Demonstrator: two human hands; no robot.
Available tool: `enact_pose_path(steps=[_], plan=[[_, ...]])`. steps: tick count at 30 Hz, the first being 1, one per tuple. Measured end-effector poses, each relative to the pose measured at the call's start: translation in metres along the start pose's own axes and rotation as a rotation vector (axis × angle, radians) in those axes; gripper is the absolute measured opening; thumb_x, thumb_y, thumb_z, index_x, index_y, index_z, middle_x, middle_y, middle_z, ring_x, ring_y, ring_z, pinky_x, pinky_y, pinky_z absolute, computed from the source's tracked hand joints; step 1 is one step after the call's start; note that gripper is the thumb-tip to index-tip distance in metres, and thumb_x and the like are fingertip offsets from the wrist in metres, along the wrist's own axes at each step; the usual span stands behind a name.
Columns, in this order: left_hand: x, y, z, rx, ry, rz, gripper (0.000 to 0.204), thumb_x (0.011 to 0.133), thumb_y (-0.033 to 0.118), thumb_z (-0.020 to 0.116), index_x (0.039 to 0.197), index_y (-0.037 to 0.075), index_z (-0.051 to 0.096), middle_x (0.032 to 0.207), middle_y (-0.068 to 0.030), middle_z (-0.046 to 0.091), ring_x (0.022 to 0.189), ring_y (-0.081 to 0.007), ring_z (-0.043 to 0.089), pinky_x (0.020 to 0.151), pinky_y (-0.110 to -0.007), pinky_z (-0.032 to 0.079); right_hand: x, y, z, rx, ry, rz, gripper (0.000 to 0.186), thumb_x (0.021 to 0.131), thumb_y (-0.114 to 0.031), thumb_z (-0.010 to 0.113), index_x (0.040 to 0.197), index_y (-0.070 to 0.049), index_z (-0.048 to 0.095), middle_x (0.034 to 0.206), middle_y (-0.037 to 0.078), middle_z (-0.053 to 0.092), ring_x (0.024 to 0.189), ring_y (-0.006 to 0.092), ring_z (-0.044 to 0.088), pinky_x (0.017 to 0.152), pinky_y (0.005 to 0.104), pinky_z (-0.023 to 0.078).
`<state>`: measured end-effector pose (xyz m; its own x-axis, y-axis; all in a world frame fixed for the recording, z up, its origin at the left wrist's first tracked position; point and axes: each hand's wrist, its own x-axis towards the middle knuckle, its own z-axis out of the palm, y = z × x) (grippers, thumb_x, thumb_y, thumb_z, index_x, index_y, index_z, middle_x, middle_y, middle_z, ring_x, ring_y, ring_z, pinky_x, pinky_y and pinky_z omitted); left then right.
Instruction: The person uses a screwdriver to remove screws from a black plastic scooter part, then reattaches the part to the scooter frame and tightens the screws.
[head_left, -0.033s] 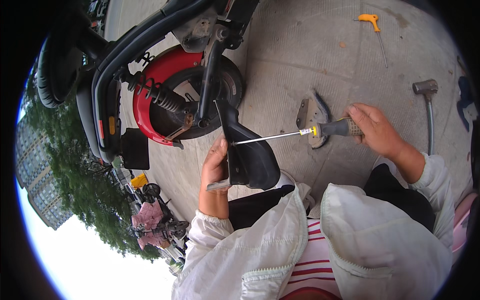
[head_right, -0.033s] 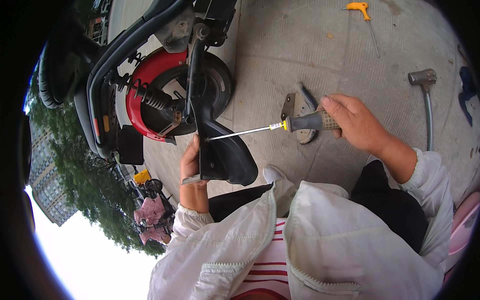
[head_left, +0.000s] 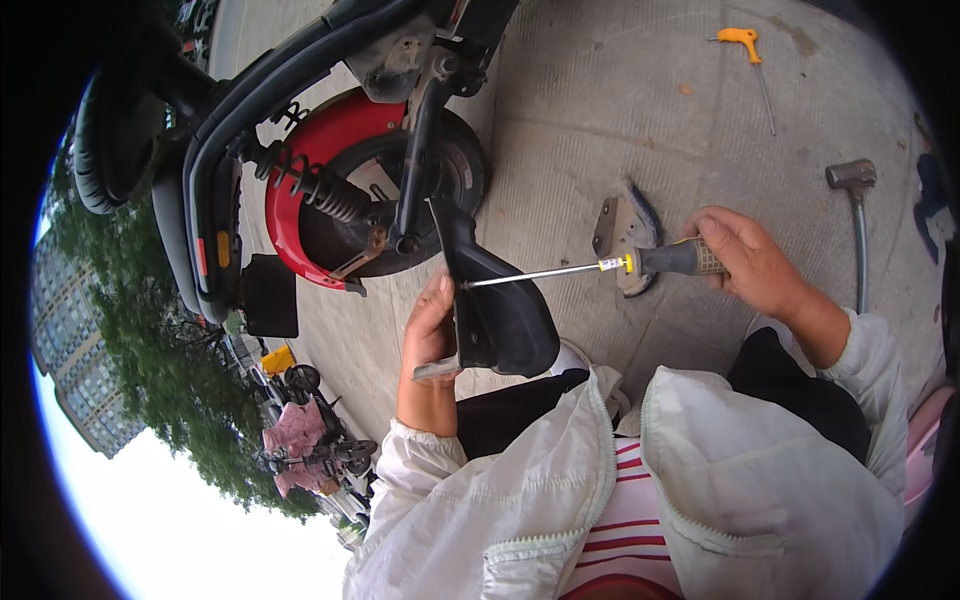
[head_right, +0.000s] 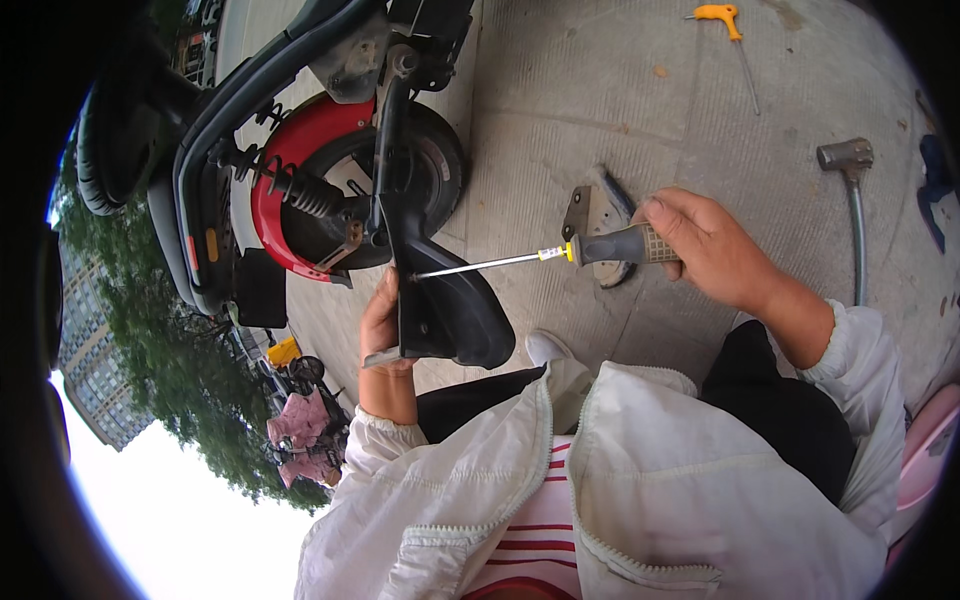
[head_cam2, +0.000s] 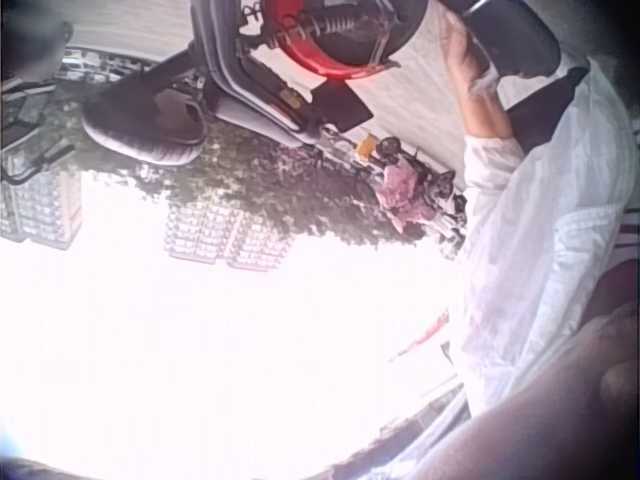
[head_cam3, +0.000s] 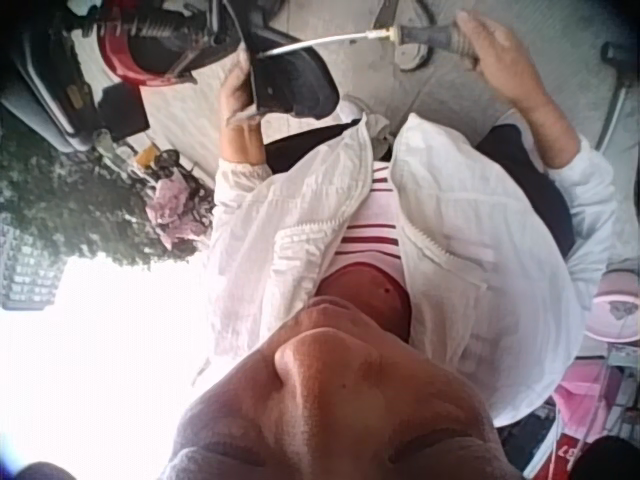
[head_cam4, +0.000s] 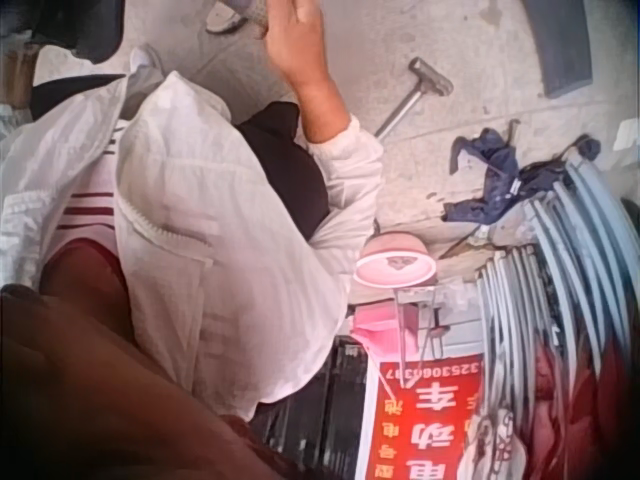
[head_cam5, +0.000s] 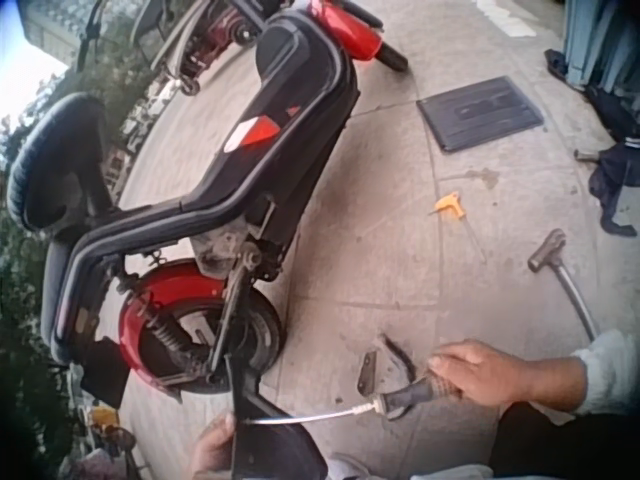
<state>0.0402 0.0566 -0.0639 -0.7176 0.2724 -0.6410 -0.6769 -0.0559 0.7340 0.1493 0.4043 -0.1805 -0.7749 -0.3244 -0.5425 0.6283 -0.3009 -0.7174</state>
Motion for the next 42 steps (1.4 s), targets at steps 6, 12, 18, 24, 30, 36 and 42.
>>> enact_pose_path(steps=[6, 12, 18, 24, 30, 36, 42], plan=[[0.003, 0.004, -0.004, -0.093, -0.038, -0.064, 0.041, 0.103, 0.029, 0.053, 0.129, -0.002, 0.054, 0.116, -0.0150, 0.067, 0.104, -0.0265, 0.069, 0.092, -0.040, 0.058, 0.007, 0.007, 0.013, -0.476, 0.302, -0.743, 0.028, 0.100, -0.026, 0.061, 0.104, 0.002, 0.059, 0.078, 0.002, 0.056, 0.068, 0.0127, 0.055, 0.065, 0.0280, 0.047], [0.000, 0.002, 0.003, -0.016, -0.002, 0.019, 0.040, 0.103, 0.028, 0.053, 0.131, -0.001, 0.055, 0.118, -0.0147, 0.067, 0.105, -0.0270, 0.069, 0.093, -0.042, 0.057, 0.001, -0.012, 0.010, -0.121, 0.094, 0.143, 0.029, 0.096, -0.024, 0.067, 0.111, -0.001, 0.059, 0.085, 0.005, 0.059, 0.071, 0.0136, 0.057, 0.066, 0.0305, 0.048], [0.006, 0.008, -0.016, -0.235, -0.089, -0.085, 0.036, 0.103, 0.026, 0.052, 0.129, 0.001, 0.058, 0.119, -0.0153, 0.069, 0.106, -0.0283, 0.069, 0.094, -0.043, 0.057, 0.007, 0.001, 0.014, -0.587, 0.278, -0.793, 0.024, 0.098, -0.024, 0.064, 0.109, -0.002, 0.061, 0.083, 0.005, 0.059, 0.067, 0.0130, 0.055, 0.063, 0.0322, 0.047], [0.002, 0.006, -0.006, 0.064, 0.014, 0.073, 0.045, 0.103, 0.030, 0.052, 0.136, -0.002, 0.052, 0.124, -0.0156, 0.066, 0.110, -0.0264, 0.067, 0.098, -0.041, 0.054, -0.002, -0.010, 0.013, -0.171, -0.081, -0.013, 0.029, 0.098, -0.028, 0.063, 0.109, -0.001, 0.062, 0.069, 0.003, 0.057, 0.054, 0.0082, 0.049, 0.049, 0.0254, 0.039], [0.005, 0.007, -0.021, 0.068, -0.041, 0.021, 0.045, 0.101, 0.027, 0.056, 0.137, 0.000, 0.052, 0.124, -0.0141, 0.066, 0.111, -0.0257, 0.066, 0.099, -0.041, 0.053, -0.007, -0.014, 0.014, -0.053, -0.193, 0.059, 0.033, 0.093, -0.033, 0.071, 0.102, -0.003, 0.063, 0.067, 0.001, 0.052, 0.061, 0.0134, 0.054, 0.057, 0.0312, 0.045], [0.002, 0.008, -0.016, -0.097, -0.037, -0.063, 0.036, 0.102, 0.025, 0.055, 0.128, 0.000, 0.061, 0.113, -0.0140, 0.072, 0.102, -0.0266, 0.071, 0.090, -0.040, 0.058, 0.002, 0.004, 0.018, -0.864, 0.198, -0.819, 0.029, 0.083, -0.028, 0.077, 0.096, -0.004, 0.067, 0.067, 0.010, 0.056, 0.059, 0.0236, 0.057, 0.054, 0.0342, 0.044], [-0.010, 0.001, -0.015, 0.146, 0.097, 0.034, 0.046, 0.099, 0.031, 0.062, 0.129, -0.003, 0.058, 0.110, -0.0129, 0.072, 0.094, -0.0233, 0.072, 0.085, -0.036, 0.058, 0.011, -0.018, 0.004, 0.099, -0.440, 0.426, 0.031, 0.085, -0.030, 0.077, 0.092, -0.002, 0.067, 0.065, 0.009, 0.056, 0.061, 0.0125, 0.052, 0.054, 0.0331, 0.042]])
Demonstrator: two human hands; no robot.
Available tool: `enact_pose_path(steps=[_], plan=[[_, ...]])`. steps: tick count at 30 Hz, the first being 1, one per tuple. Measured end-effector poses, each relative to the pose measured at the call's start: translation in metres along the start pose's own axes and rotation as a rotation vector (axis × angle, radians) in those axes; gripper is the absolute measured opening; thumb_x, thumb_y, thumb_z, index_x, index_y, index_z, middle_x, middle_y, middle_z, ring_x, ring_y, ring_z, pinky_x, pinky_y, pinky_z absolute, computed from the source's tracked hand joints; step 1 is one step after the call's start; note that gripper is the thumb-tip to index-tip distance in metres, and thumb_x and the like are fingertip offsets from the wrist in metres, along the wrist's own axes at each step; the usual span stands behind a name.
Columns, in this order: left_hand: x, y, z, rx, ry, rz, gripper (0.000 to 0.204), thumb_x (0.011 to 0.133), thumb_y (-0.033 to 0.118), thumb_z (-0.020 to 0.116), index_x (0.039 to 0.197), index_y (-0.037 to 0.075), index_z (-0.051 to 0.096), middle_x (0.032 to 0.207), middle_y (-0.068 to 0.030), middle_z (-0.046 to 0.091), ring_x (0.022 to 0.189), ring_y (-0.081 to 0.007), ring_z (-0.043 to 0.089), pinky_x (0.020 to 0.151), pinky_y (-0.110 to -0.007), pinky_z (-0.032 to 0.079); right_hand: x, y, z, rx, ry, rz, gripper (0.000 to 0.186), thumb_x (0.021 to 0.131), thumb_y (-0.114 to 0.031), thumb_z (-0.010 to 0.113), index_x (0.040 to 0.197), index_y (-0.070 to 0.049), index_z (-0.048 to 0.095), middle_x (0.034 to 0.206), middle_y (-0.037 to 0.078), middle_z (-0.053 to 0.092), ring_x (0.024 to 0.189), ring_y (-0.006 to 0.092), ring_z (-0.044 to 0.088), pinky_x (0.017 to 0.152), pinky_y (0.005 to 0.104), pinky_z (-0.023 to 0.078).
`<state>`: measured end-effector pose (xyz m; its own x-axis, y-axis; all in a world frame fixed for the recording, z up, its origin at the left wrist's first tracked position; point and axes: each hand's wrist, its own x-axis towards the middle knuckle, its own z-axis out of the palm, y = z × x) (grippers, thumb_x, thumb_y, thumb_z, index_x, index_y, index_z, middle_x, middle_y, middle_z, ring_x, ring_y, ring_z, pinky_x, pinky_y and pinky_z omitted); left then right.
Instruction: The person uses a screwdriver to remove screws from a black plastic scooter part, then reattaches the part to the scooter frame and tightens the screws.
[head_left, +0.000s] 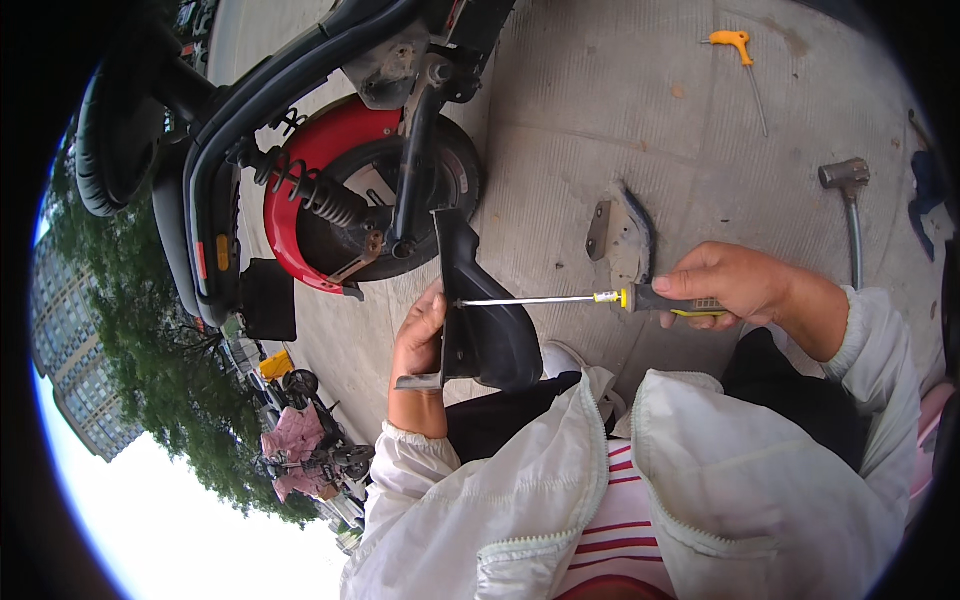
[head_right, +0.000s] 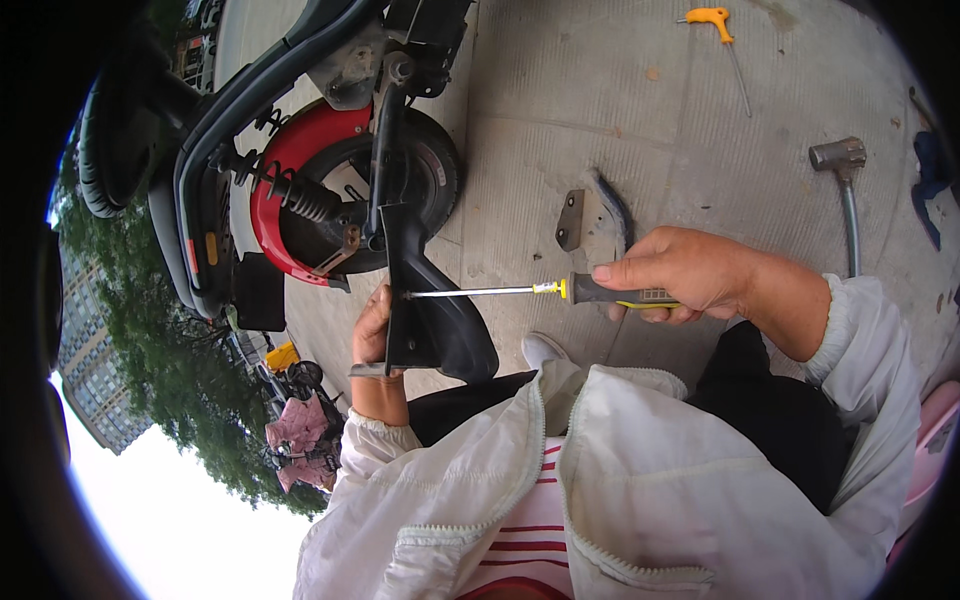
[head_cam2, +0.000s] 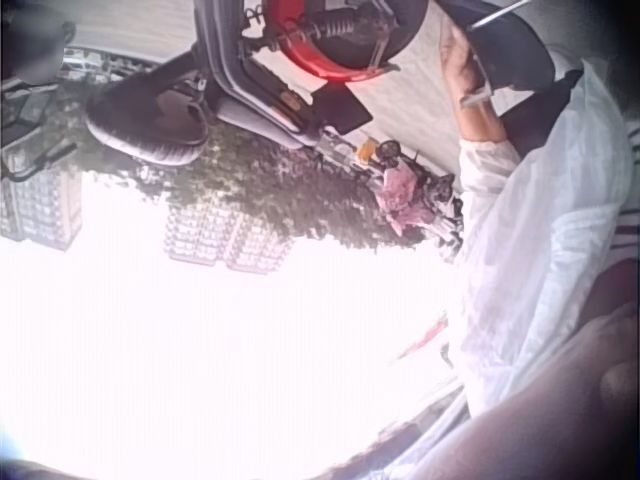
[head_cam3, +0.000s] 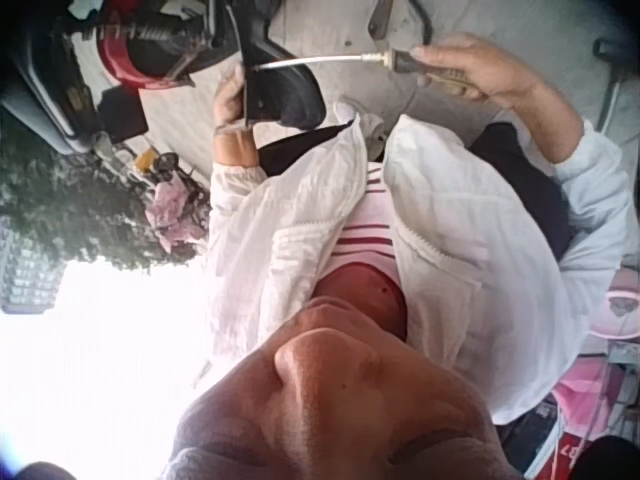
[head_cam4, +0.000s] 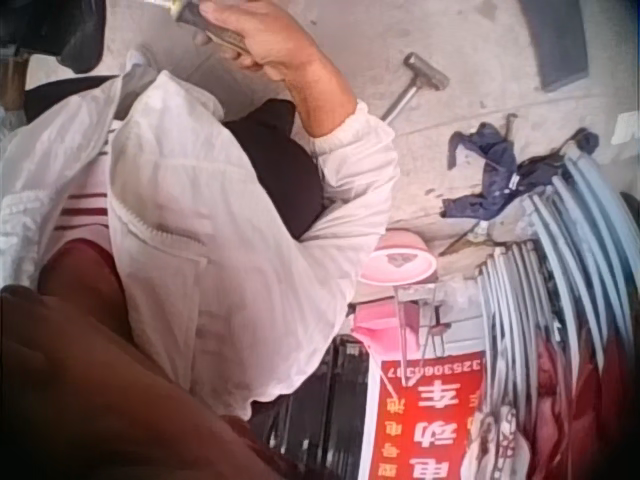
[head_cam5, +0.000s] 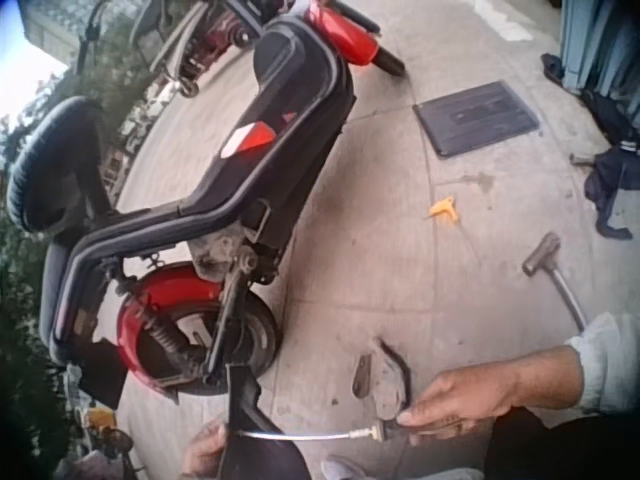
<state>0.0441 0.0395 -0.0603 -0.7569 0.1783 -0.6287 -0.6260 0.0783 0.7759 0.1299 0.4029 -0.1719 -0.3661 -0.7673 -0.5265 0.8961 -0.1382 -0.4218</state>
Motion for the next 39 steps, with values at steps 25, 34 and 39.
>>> enact_pose_path(steps=[25, 34, 39], plan=[[0.003, 0.011, 0.000, 0.050, -0.202, 0.025, 0.059, 0.096, 0.031, 0.064, 0.141, -0.004, 0.049, 0.127, -0.0112, 0.066, 0.115, -0.0214, 0.064, 0.100, -0.034, 0.050, 0.003, -0.003, 0.020, -0.182, 0.062, -0.101, 0.032, 0.090, -0.033, 0.072, 0.091, -0.002, 0.068, 0.063, 0.010, 0.055, 0.056, 0.0126, 0.053, 0.050, 0.0303, 0.042], [0.012, 0.010, 0.001, -0.184, -0.184, -0.071, 0.045, 0.101, 0.023, 0.056, 0.139, 0.000, 0.051, 0.124, -0.0124, 0.066, 0.111, -0.0234, 0.066, 0.098, -0.037, 0.054, 0.023, 0.018, 0.018, -1.327, 0.969, -1.215, 0.042, 0.091, -0.041, 0.070, 0.088, 0.001, 0.067, 0.062, 0.010, 0.055, 0.051, 0.0111, 0.048, 0.051, 0.0331, 0.042], [0.007, 0.001, -0.001, 0.170, -0.153, 0.027, 0.061, 0.097, 0.033, 0.063, 0.143, -0.005, 0.047, 0.128, -0.0102, 0.065, 0.113, -0.0200, 0.064, 0.101, -0.032, 0.049, 0.009, 0.007, 0.003, -0.404, 0.096, -0.123, 0.037, 0.090, -0.039, 0.070, 0.092, -0.002, 0.067, 0.064, 0.010, 0.058, 0.050, 0.0201, 0.050, 0.051, 0.0320, 0.043]])
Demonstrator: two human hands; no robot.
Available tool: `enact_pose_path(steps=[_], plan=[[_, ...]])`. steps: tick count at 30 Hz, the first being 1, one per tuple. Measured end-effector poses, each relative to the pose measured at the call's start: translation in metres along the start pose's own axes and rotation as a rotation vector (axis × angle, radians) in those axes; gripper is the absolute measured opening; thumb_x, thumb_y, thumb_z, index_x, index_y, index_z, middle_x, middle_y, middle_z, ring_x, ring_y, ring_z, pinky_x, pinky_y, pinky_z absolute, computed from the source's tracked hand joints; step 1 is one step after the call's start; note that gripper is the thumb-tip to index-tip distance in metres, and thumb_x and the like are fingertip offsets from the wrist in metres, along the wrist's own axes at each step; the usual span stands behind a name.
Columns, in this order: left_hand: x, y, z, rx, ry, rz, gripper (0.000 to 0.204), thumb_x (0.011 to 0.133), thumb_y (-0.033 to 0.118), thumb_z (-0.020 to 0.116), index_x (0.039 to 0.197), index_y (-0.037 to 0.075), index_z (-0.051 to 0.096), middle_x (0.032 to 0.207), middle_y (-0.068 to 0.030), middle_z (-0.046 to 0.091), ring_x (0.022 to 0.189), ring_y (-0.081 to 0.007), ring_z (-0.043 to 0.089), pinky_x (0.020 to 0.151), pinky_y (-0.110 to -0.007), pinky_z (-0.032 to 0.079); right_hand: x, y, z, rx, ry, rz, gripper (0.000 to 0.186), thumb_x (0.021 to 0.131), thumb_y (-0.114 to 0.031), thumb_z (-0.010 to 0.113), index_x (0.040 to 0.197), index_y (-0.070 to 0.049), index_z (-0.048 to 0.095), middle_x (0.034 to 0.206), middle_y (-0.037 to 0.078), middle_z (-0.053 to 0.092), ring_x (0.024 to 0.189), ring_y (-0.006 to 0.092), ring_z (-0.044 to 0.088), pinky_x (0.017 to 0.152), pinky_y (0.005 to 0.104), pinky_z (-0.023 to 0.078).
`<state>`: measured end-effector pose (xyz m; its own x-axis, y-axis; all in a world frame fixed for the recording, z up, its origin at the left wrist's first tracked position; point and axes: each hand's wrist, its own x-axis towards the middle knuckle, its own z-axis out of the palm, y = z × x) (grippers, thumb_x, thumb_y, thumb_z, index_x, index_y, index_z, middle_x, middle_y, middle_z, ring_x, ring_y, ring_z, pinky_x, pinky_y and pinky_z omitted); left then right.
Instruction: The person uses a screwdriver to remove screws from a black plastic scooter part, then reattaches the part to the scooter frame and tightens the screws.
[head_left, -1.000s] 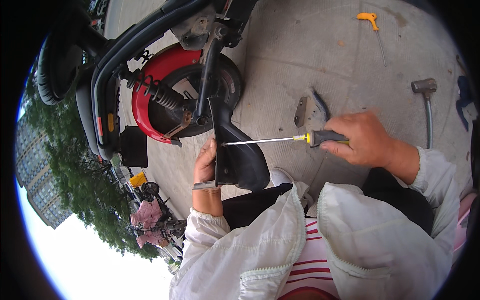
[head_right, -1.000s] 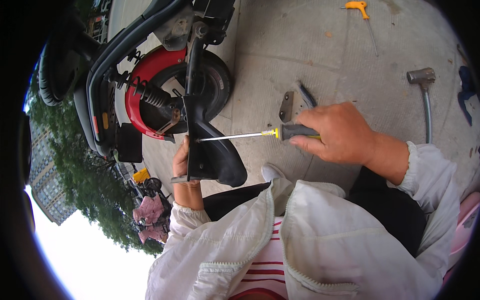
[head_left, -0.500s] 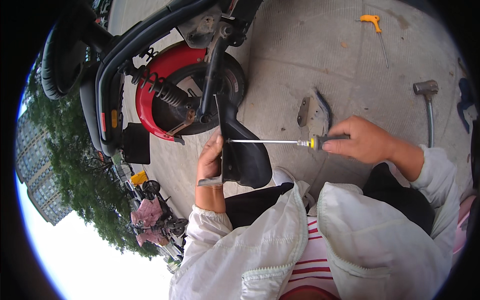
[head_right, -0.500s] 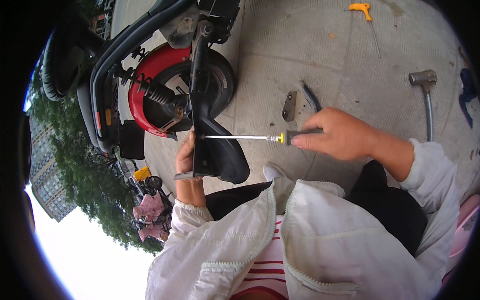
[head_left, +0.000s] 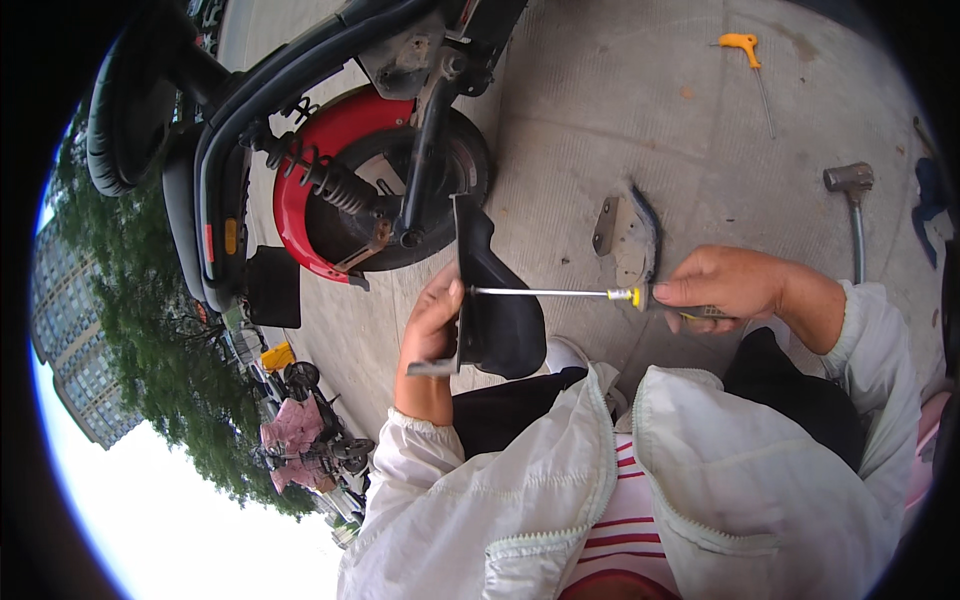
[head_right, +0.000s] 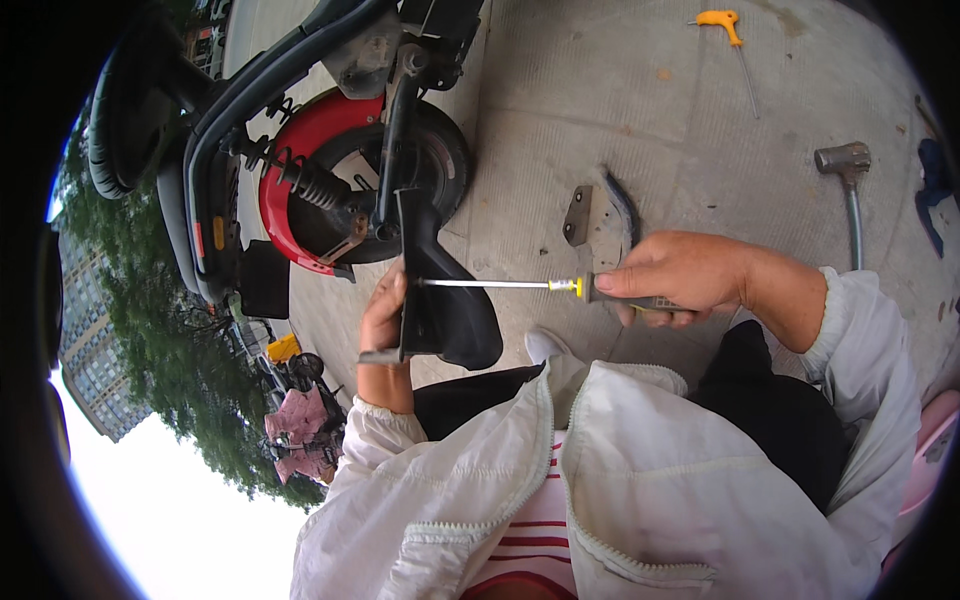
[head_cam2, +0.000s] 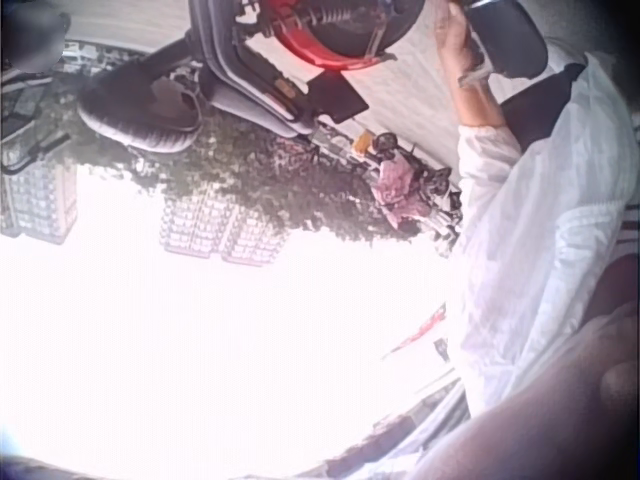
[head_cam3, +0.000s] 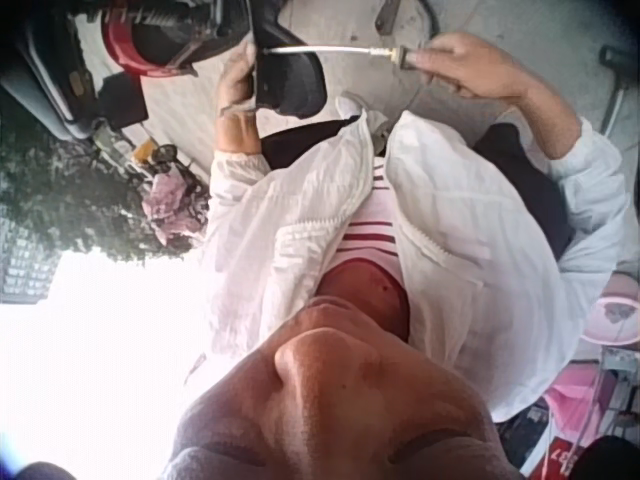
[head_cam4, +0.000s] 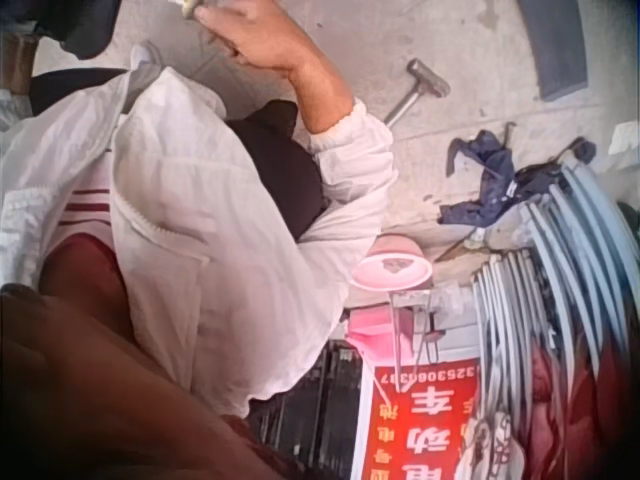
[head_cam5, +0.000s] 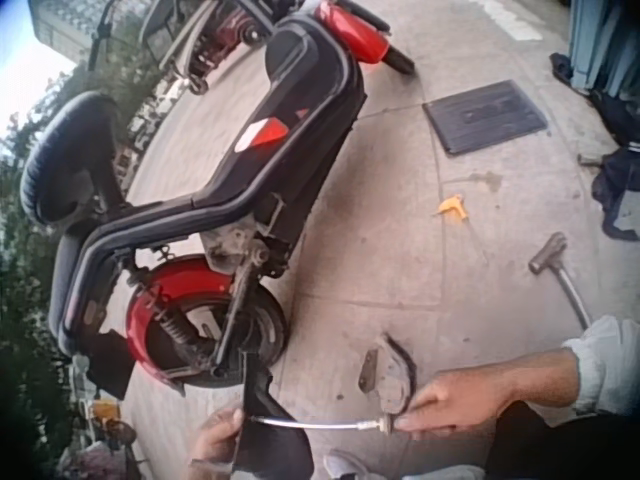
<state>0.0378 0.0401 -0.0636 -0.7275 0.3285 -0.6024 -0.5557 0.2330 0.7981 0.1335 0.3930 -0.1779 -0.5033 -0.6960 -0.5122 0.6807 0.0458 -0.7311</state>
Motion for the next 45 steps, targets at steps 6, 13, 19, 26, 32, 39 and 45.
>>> enact_pose_path(steps=[6, 13, 19, 26, 32, 39, 45], plan=[[0.005, 0.012, 0.004, -0.275, -0.025, 0.009, 0.046, 0.100, 0.026, 0.059, 0.135, -0.002, 0.054, 0.122, -0.0134, 0.068, 0.109, -0.0244, 0.068, 0.097, -0.037, 0.054, 0.009, 0.010, 0.019, -0.404, 0.484, -0.517, 0.040, 0.097, -0.040, 0.063, 0.094, -0.001, 0.067, 0.062, 0.004, 0.055, 0.052, 0.0157, 0.050, 0.049, 0.0281, 0.040], [0.000, -0.001, 0.002, -0.284, -0.035, -0.045, 0.048, 0.099, 0.028, 0.060, 0.136, -0.002, 0.053, 0.123, -0.0132, 0.067, 0.109, -0.0238, 0.068, 0.096, -0.037, 0.054, -0.002, -0.005, 0.006, 0.233, -0.069, 0.008, 0.054, 0.096, -0.052, 0.062, 0.093, 0.001, 0.068, 0.063, 0.000, 0.052, 0.049, 0.0087, 0.045, 0.045, 0.0249, 0.035], [0.004, 0.002, 0.003, -0.179, 0.025, 0.031, 0.055, 0.099, 0.032, 0.061, 0.140, -0.004, 0.051, 0.125, -0.0101, 0.066, 0.110, -0.0198, 0.066, 0.096, -0.032, 0.051, -0.001, -0.001, 0.015, -0.159, 0.273, -0.288, 0.035, 0.091, -0.036, 0.071, 0.096, -0.002, 0.066, 0.061, 0.005, 0.052, 0.052, 0.0117, 0.048, 0.049, 0.0294, 0.040], [0.005, 0.002, 0.004, -0.200, 0.023, -0.012, 0.056, 0.099, 0.032, 0.061, 0.141, -0.004, 0.050, 0.124, -0.0096, 0.066, 0.109, -0.0192, 0.066, 0.096, -0.031, 0.052, -0.006, -0.021, -0.001, 0.111, -0.075, 0.043, 0.035, 0.093, -0.036, 0.069, 0.098, -0.001, 0.066, 0.061, 0.004, 0.051, 0.054, 0.0112, 0.049, 0.048, 0.0291, 0.039], [0.010, 0.005, 0.011, -0.191, -0.019, 0.031, 0.052, 0.099, 0.030, 0.062, 0.136, -0.004, 0.054, 0.122, -0.0120, 0.067, 0.109, -0.0214, 0.067, 0.096, -0.033, 0.053, 0.000, -0.001, 0.013, -0.079, 0.103, -0.144, 0.039, 0.092, -0.043, 0.068, 0.091, -0.004, 0.065, 0.065, 0.005, 0.055, 0.052, 0.0162, 0.053, 0.044, 0.0307, 0.038], [0.008, 0.000, -0.002, -0.483, -0.079, -0.082, 0.036, 0.102, 0.023, 0.056, 0.129, -0.001, 0.059, 0.116, -0.0140, 0.071, 0.104, -0.0249, 0.070, 0.095, -0.039, 0.056, 0.004, 0.006, 0.013, -0.474, 0.502, -0.540, 0.029, 0.082, -0.027, 0.077, 0.096, -0.005, 0.064, 0.066, 0.012, 0.057, 0.057, 0.0266, 0.058, 0.054, 0.0353, 0.044], [0.008, 0.009, 0.004, -0.299, 0.008, 0.004, 0.037, 0.102, 0.024, 0.057, 0.130, 0.000, 0.059, 0.116, -0.0127, 0.071, 0.103, -0.0238, 0.070, 0.094, -0.038, 0.057, 0.011, 0.003, 0.007, 0.057, 0.105, -0.111, 0.031, 0.089, -0.029, 0.074, 0.097, 0.000, 0.066, 0.059, 0.006, 0.051, 0.051, 0.0171, 0.051, 0.050, 0.0303, 0.040]])
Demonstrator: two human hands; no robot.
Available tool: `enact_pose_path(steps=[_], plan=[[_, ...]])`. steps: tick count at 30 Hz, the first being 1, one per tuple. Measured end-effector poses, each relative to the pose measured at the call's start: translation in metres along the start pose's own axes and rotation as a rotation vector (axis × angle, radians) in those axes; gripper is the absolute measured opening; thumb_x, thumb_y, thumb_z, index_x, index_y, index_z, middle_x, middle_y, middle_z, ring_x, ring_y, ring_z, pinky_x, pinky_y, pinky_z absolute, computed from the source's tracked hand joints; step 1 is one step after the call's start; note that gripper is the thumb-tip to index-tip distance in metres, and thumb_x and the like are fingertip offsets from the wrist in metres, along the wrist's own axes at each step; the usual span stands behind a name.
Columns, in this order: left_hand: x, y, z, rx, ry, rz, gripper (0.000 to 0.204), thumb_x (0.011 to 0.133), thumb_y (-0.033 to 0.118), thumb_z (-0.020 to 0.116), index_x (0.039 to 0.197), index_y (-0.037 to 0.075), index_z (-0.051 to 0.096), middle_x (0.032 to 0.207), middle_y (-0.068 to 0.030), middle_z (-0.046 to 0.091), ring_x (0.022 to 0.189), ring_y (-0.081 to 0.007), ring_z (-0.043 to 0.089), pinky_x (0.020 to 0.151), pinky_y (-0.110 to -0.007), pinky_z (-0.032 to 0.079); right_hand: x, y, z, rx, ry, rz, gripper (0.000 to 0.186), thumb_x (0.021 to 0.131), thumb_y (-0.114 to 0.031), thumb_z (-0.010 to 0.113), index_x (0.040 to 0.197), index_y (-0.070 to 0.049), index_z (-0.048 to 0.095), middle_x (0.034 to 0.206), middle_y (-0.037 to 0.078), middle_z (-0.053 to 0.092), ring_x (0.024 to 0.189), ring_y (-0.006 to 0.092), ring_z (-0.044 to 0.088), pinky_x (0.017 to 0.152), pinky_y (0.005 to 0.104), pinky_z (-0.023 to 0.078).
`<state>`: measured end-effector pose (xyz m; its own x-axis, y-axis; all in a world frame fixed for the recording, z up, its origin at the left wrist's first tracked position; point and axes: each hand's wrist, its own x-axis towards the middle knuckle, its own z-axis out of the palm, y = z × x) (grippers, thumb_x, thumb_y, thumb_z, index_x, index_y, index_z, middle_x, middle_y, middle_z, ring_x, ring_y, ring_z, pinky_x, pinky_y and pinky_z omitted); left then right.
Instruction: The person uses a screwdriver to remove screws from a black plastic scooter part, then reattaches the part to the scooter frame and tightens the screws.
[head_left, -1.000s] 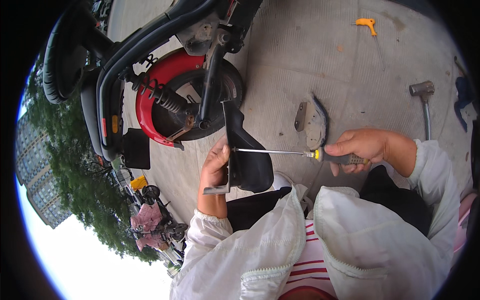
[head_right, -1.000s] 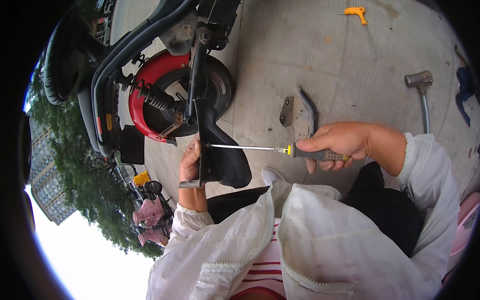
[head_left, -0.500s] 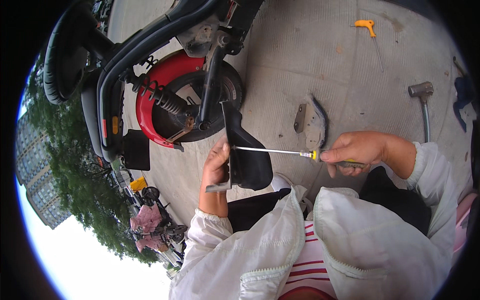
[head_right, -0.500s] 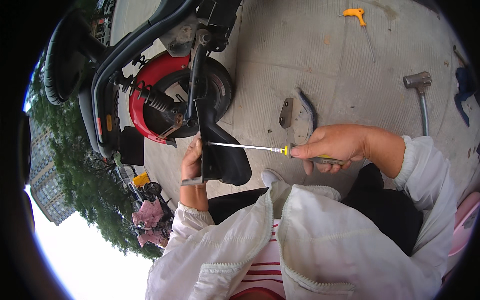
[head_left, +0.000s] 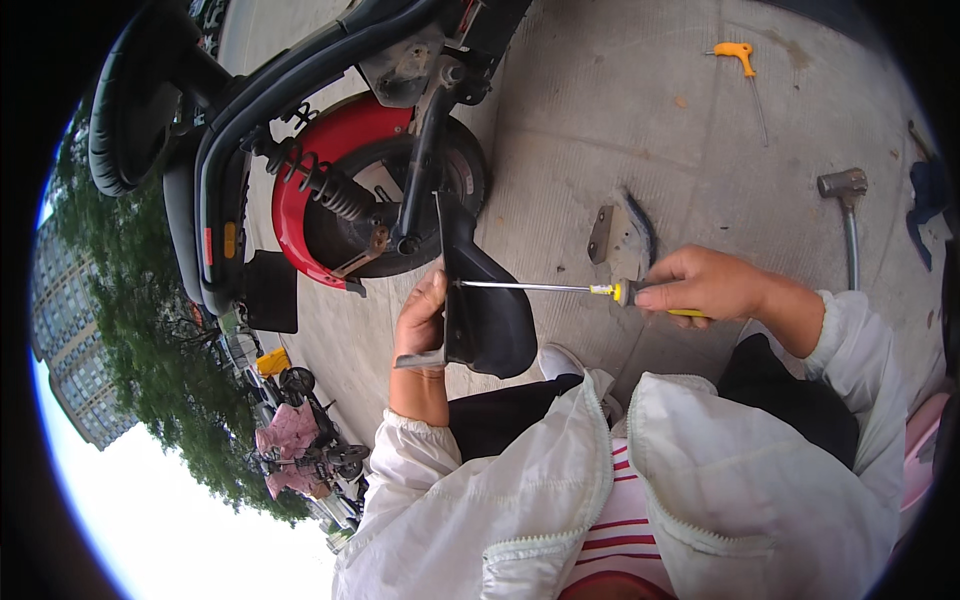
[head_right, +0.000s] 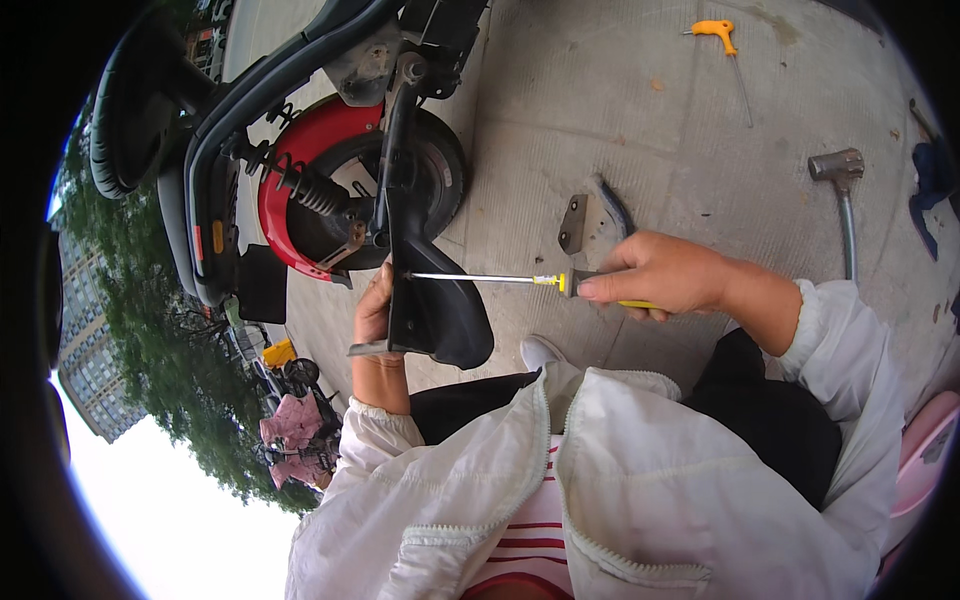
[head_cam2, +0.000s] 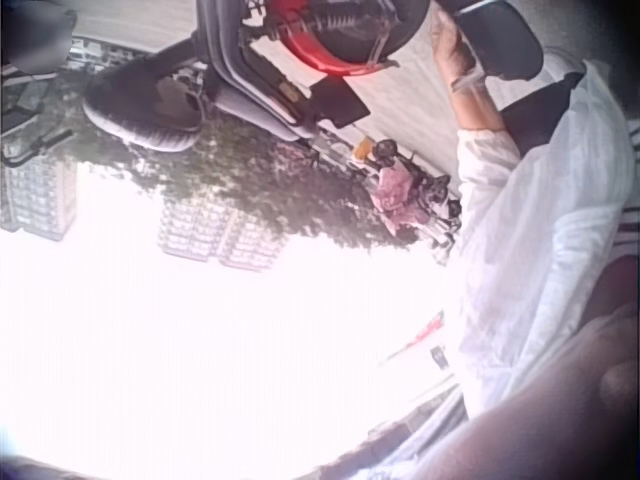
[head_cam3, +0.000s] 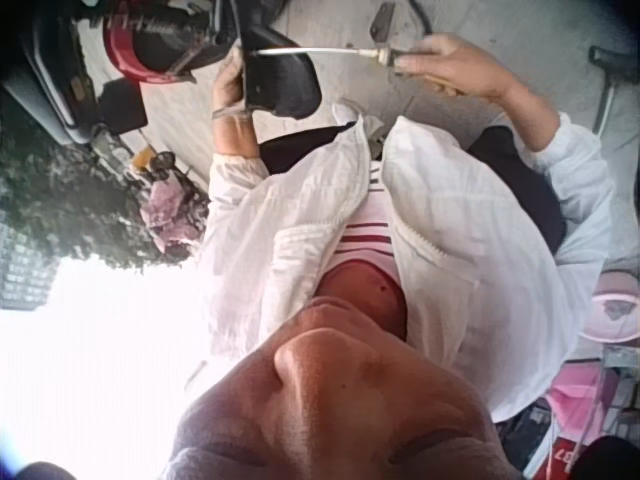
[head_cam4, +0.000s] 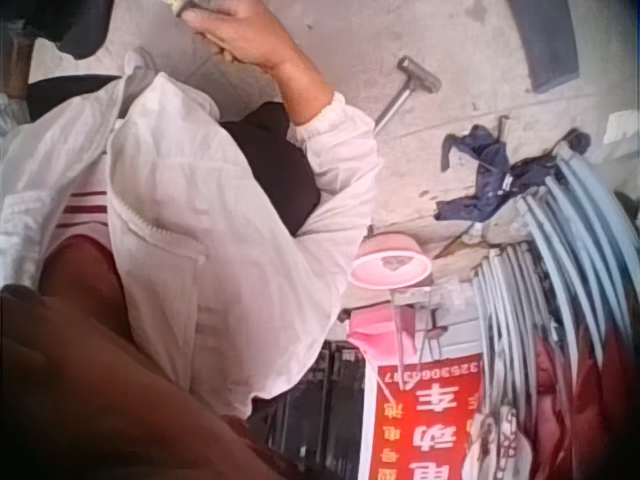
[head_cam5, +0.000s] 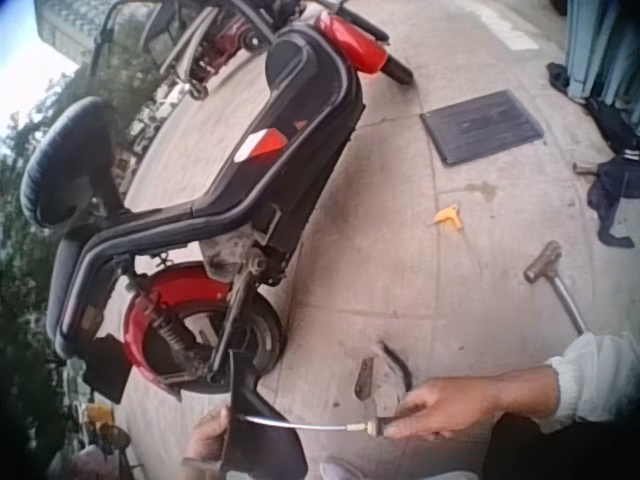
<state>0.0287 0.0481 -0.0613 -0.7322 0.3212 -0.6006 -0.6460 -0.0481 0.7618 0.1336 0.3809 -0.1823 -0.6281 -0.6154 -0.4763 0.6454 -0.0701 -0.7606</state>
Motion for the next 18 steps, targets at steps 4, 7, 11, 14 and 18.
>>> enact_pose_path(steps=[4, 7, 11, 14, 18], plan=[[0.002, 0.001, -0.010, -0.231, -0.014, -0.115, 0.036, 0.102, 0.023, 0.056, 0.129, 0.000, 0.059, 0.113, -0.0126, 0.072, 0.100, -0.0243, 0.071, 0.092, -0.038, 0.057, -0.001, 0.002, 0.014, -0.340, 0.287, -0.342, 0.039, 0.094, -0.036, 0.068, 0.096, 0.002, 0.068, 0.059, 0.001, 0.050, 0.050, 0.0121, 0.048, 0.047, 0.0273, 0.037], [0.000, 0.000, -0.003, -0.102, -0.026, -0.064, 0.044, 0.100, 0.026, 0.059, 0.134, -0.002, 0.056, 0.120, -0.0115, 0.068, 0.107, -0.0225, 0.068, 0.096, -0.035, 0.054, -0.010, -0.013, 0.002, 0.008, 0.010, -0.049, 0.045, 0.096, -0.042, 0.065, 0.093, 0.002, 0.069, 0.059, 0.001, 0.050, 0.050, 0.0105, 0.047, 0.047, 0.0261, 0.036], [-0.006, -0.001, -0.003, 0.171, -0.059, 0.022, 0.051, 0.099, 0.028, 0.061, 0.139, -0.003, 0.053, 0.128, -0.0102, 0.065, 0.115, -0.0206, 0.064, 0.102, -0.033, 0.048, -0.010, 0.003, -0.002, 0.328, -0.282, 0.309, 0.050, 0.096, -0.047, 0.064, 0.093, 0.003, 0.069, 0.060, 0.001, 0.052, 0.049, 0.0086, 0.045, 0.046, 0.0242, 0.034], [0.002, -0.001, 0.010, 0.250, -0.010, 0.028, 0.065, 0.097, 0.034, 0.065, 0.146, -0.003, 0.045, 0.133, -0.0093, 0.063, 0.122, -0.0185, 0.059, 0.106, -0.031, 0.043, -0.002, 0.023, 0.005, -0.208, 0.135, -0.230, 0.046, 0.089, -0.043, 0.072, 0.092, 0.003, 0.068, 0.063, 0.010, 0.057, 0.059, 0.0209, 0.058, 0.056, 0.0338, 0.044], [-0.005, 0.013, 0.028, 0.210, -0.121, 0.069, 0.073, 0.096, 0.041, 0.062, 0.146, -0.006, 0.038, 0.135, -0.0120, 0.058, 0.124, -0.0176, 0.055, 0.105, -0.029, 0.041, -0.002, 0.019, 0.006, -0.542, 0.394, -0.420, 0.037, 0.084, -0.034, 0.077, 0.100, -0.002, 0.067, 0.085, 0.016, 0.064, 0.080, 0.0316, 0.066, 0.072, 0.0385, 0.050]])
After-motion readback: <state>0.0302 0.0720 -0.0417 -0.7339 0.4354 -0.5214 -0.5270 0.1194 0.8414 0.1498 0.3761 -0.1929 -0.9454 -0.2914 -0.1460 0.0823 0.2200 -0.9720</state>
